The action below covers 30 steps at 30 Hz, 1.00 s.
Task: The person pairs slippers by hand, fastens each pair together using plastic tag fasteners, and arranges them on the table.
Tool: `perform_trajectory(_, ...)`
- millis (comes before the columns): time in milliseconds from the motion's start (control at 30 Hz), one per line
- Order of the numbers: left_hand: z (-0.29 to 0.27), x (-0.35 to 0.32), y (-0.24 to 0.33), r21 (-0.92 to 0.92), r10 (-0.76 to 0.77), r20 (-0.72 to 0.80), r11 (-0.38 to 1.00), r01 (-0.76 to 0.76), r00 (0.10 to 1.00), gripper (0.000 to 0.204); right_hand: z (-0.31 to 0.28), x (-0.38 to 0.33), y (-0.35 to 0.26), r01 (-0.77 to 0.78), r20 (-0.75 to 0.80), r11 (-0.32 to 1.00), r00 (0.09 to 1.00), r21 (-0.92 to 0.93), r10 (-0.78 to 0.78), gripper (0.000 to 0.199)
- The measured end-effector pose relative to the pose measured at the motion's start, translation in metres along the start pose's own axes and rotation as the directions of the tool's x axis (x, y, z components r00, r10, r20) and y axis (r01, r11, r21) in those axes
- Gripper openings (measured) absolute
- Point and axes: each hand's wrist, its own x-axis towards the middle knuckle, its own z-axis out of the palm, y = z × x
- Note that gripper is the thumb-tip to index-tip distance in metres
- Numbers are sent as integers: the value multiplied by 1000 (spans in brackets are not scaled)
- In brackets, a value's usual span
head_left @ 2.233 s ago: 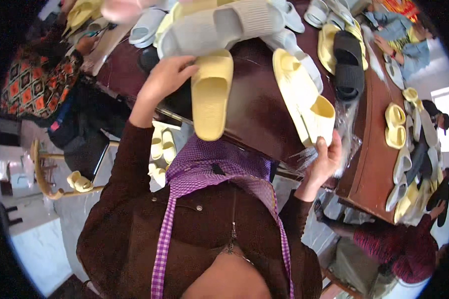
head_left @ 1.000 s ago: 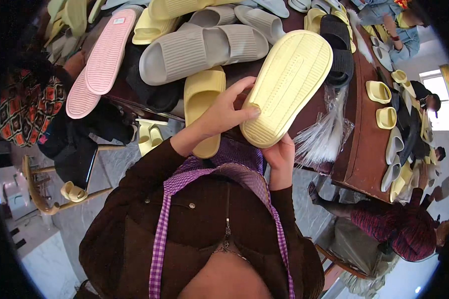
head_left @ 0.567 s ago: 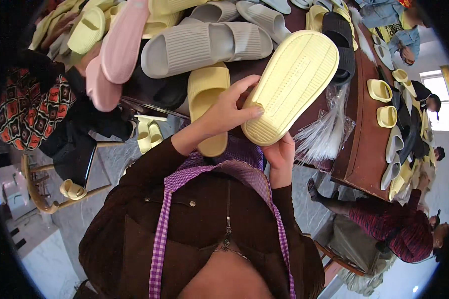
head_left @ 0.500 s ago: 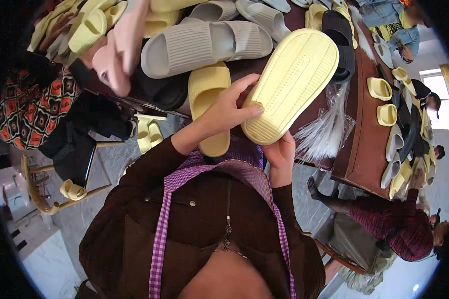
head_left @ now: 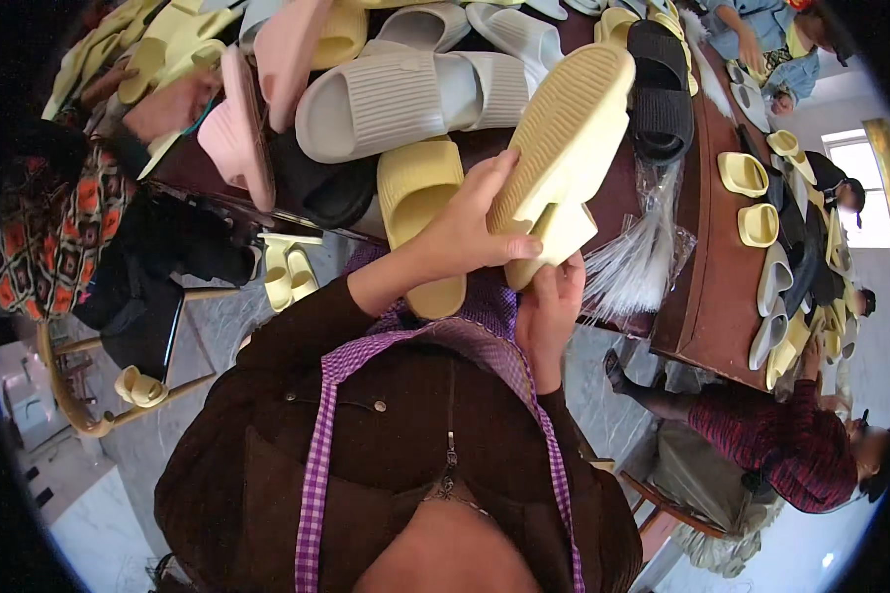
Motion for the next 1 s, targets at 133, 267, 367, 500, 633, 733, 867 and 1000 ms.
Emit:
perform_trajectory(133,-7,18,23,-547,-236,162,786,286,958,72,-4,-10,-18,102,205,966,977,-236,-53,39)
perform_trajectory(267,-17,20,13,-836,-325,420,225,501,847,53,-37,27,-64,348,286,844,927,-408,-244,34)
perform_trajectory(367,-9,7,7,-794,-349,591,-95,600,727,42,-34,67,-96,378,91,833,923,-404,-375,38)
perform_trajectory(500,-1,-5,-8,-708,-202,706,-245,663,679,35,-29,105,-96,160,130,975,982,-154,-140,41)
perform_trajectory(633,-7,-6,46,-761,-492,599,-105,640,632,36,-31,125,-90,-152,151,986,979,72,139,45)
perform_trajectory(733,-13,-11,36,-804,-606,490,-35,594,627,38,-35,128,-91,-200,86,966,978,161,188,44)
perform_trajectory(867,-31,-20,20,-826,-464,480,48,562,745,40,-46,125,-102,-74,-23,961,996,268,83,41)
perform_trajectory(1000,-29,-33,29,-690,-354,419,474,547,836,39,-49,107,-108,97,-163,970,985,225,-61,40)
